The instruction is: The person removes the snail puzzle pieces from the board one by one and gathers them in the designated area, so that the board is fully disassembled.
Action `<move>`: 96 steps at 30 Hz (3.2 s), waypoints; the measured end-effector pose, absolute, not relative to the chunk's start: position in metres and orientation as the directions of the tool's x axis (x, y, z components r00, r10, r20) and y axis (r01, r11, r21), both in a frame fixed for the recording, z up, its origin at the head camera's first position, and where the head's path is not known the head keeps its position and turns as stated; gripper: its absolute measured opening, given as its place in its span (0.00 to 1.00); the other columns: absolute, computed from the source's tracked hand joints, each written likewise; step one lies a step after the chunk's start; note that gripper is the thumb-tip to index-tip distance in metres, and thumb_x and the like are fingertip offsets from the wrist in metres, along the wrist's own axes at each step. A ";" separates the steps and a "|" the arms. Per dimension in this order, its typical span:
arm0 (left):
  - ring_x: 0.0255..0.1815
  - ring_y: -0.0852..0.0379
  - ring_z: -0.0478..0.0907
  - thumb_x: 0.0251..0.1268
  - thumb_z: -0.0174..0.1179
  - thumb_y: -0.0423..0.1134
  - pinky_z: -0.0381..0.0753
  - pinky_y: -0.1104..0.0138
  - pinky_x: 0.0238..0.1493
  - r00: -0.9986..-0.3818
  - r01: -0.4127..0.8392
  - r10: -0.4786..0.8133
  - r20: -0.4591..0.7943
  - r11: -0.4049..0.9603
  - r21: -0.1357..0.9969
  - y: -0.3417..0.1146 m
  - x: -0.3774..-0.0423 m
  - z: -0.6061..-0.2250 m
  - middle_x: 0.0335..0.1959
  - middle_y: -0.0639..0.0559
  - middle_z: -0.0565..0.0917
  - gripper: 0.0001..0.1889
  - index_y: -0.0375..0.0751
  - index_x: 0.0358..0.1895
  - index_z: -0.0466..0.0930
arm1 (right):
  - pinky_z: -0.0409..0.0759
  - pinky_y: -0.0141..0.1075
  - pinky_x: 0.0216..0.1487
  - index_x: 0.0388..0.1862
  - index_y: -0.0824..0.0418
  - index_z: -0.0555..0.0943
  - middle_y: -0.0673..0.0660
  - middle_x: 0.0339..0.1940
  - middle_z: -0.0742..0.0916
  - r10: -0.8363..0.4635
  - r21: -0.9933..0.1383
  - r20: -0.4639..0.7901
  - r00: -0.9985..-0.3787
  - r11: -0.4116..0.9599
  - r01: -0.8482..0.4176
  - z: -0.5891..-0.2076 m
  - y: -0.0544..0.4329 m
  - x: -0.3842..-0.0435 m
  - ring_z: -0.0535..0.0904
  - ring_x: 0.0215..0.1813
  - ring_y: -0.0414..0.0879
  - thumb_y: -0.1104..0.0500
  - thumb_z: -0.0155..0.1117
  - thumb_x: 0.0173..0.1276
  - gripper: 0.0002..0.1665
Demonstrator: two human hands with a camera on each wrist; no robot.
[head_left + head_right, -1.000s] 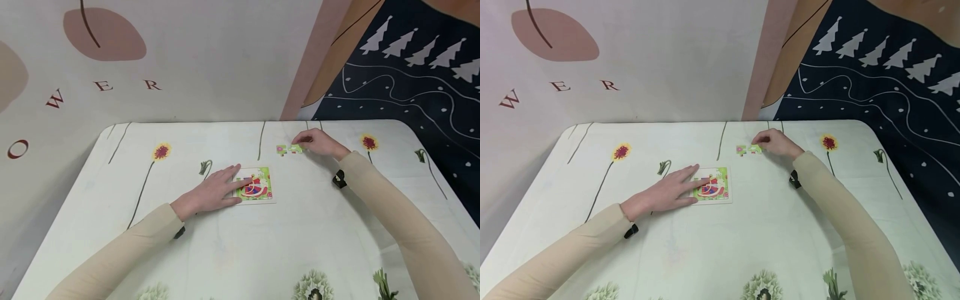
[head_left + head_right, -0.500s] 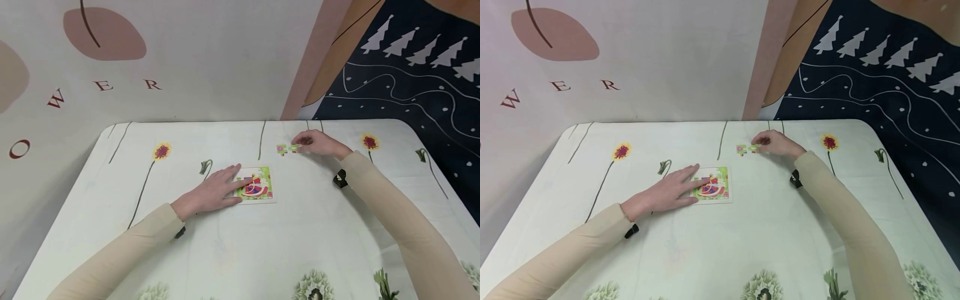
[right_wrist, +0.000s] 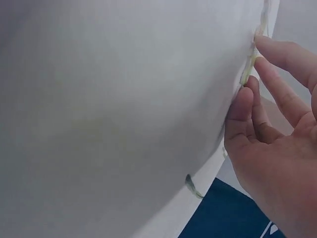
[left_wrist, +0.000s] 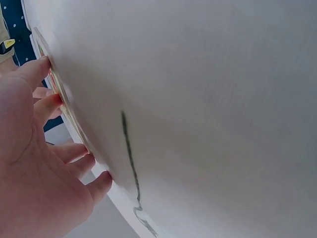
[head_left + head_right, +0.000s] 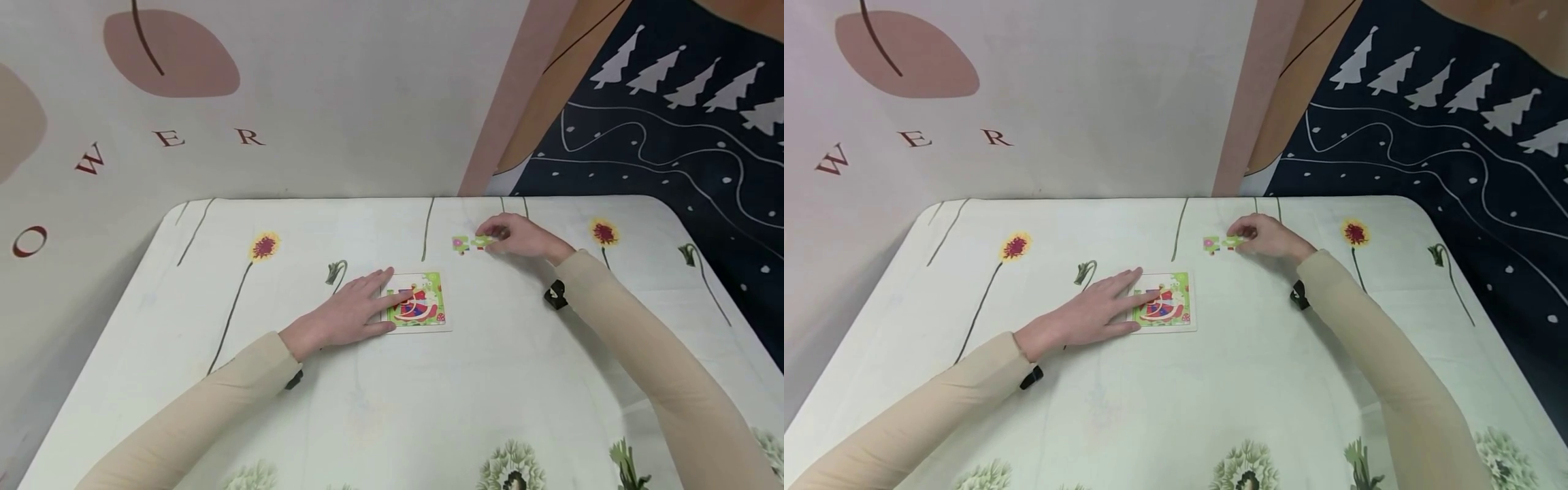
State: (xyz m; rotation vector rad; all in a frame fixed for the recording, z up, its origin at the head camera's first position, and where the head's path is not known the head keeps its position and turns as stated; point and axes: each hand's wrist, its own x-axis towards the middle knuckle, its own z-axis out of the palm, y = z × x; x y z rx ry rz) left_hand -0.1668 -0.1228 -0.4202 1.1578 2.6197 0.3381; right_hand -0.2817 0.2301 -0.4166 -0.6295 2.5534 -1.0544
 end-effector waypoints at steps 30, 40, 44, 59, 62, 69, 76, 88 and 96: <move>0.77 0.47 0.45 0.75 0.47 0.53 0.48 0.43 0.69 -0.624 0.727 0.764 -0.164 0.645 0.235 -0.118 -0.166 -0.423 0.77 0.50 0.52 0.33 0.49 0.77 0.51 | 0.76 0.42 0.48 0.50 0.63 0.84 0.56 0.46 0.84 -0.681 -0.751 -0.039 -0.731 0.503 -0.429 -0.415 0.176 -0.250 0.76 0.48 0.50 0.71 0.66 0.62 0.16; 0.77 0.47 0.42 0.75 0.44 0.53 0.46 0.43 0.70 -0.618 0.732 0.764 -0.185 0.645 0.219 -0.117 -0.166 -0.423 0.78 0.53 0.49 0.33 0.50 0.78 0.49 | 0.76 0.40 0.47 0.52 0.60 0.84 0.52 0.45 0.83 -0.765 -0.756 -0.085 -0.638 0.467 -0.458 -0.414 0.156 -0.247 0.76 0.46 0.47 0.67 0.64 0.65 0.16; 0.77 0.47 0.41 0.76 0.44 0.53 0.45 0.44 0.70 -0.617 0.728 0.761 -0.198 0.648 0.222 -0.116 -0.165 -0.422 0.78 0.54 0.48 0.33 0.49 0.78 0.49 | 0.75 0.40 0.46 0.53 0.59 0.84 0.52 0.45 0.82 -0.776 -0.744 -0.099 -0.623 0.474 -0.471 -0.416 0.153 -0.248 0.76 0.45 0.46 0.67 0.64 0.66 0.17; 0.77 0.47 0.39 0.76 0.42 0.54 0.41 0.45 0.71 -0.586 0.755 0.787 -0.190 0.616 0.225 -0.110 -0.166 -0.425 0.79 0.57 0.44 0.32 0.56 0.78 0.47 | 0.60 0.46 0.53 0.52 0.56 0.84 0.50 0.41 0.80 -0.786 -0.697 -0.108 -0.609 0.497 -0.518 -0.416 0.149 -0.248 0.72 0.42 0.45 0.65 0.67 0.64 0.17; 0.77 0.45 0.39 0.76 0.42 0.54 0.40 0.44 0.71 -0.584 0.757 0.789 -0.191 0.615 0.222 -0.109 -0.166 -0.424 0.79 0.58 0.43 0.30 0.59 0.78 0.49 | 0.60 0.46 0.53 0.52 0.55 0.84 0.50 0.42 0.80 -0.786 -0.691 -0.110 -0.609 0.501 -0.521 -0.416 0.149 -0.249 0.72 0.43 0.45 0.65 0.67 0.64 0.17; 0.77 0.45 0.39 0.75 0.43 0.53 0.40 0.41 0.70 -0.594 0.757 0.783 -0.183 0.621 0.202 -0.106 -0.165 -0.423 0.79 0.57 0.45 0.30 0.60 0.77 0.51 | 0.62 0.45 0.52 0.51 0.54 0.84 0.50 0.42 0.79 -0.781 -0.670 -0.140 -0.609 0.527 -0.522 -0.415 0.147 -0.250 0.72 0.44 0.45 0.63 0.67 0.64 0.16; 0.77 0.45 0.41 0.74 0.44 0.53 0.41 0.42 0.70 -0.612 0.743 0.769 -0.185 0.639 0.197 -0.104 -0.165 -0.424 0.78 0.56 0.47 0.30 0.62 0.77 0.53 | 0.64 0.45 0.51 0.52 0.53 0.84 0.51 0.43 0.79 -0.777 -0.666 -0.186 -0.601 0.550 -0.504 -0.413 0.146 -0.253 0.72 0.45 0.47 0.64 0.67 0.64 0.17; 0.77 0.46 0.42 0.73 0.45 0.54 0.41 0.44 0.71 -0.624 0.727 0.759 -0.187 0.651 0.219 -0.102 -0.167 -0.424 0.78 0.58 0.49 0.30 0.65 0.76 0.52 | 0.70 0.40 0.45 0.51 0.55 0.83 0.53 0.44 0.78 -0.797 -0.686 -0.186 -0.574 0.524 -0.505 -0.411 0.147 -0.254 0.71 0.45 0.48 0.66 0.66 0.63 0.17; 0.77 0.46 0.42 0.73 0.44 0.54 0.41 0.44 0.71 -0.618 0.730 0.762 -0.191 0.647 0.219 -0.102 -0.167 -0.425 0.78 0.58 0.48 0.30 0.65 0.76 0.52 | 0.71 0.40 0.45 0.53 0.55 0.82 0.53 0.45 0.77 -0.819 -0.685 -0.207 -0.535 0.512 -0.518 -0.412 0.149 -0.259 0.71 0.45 0.48 0.66 0.64 0.65 0.18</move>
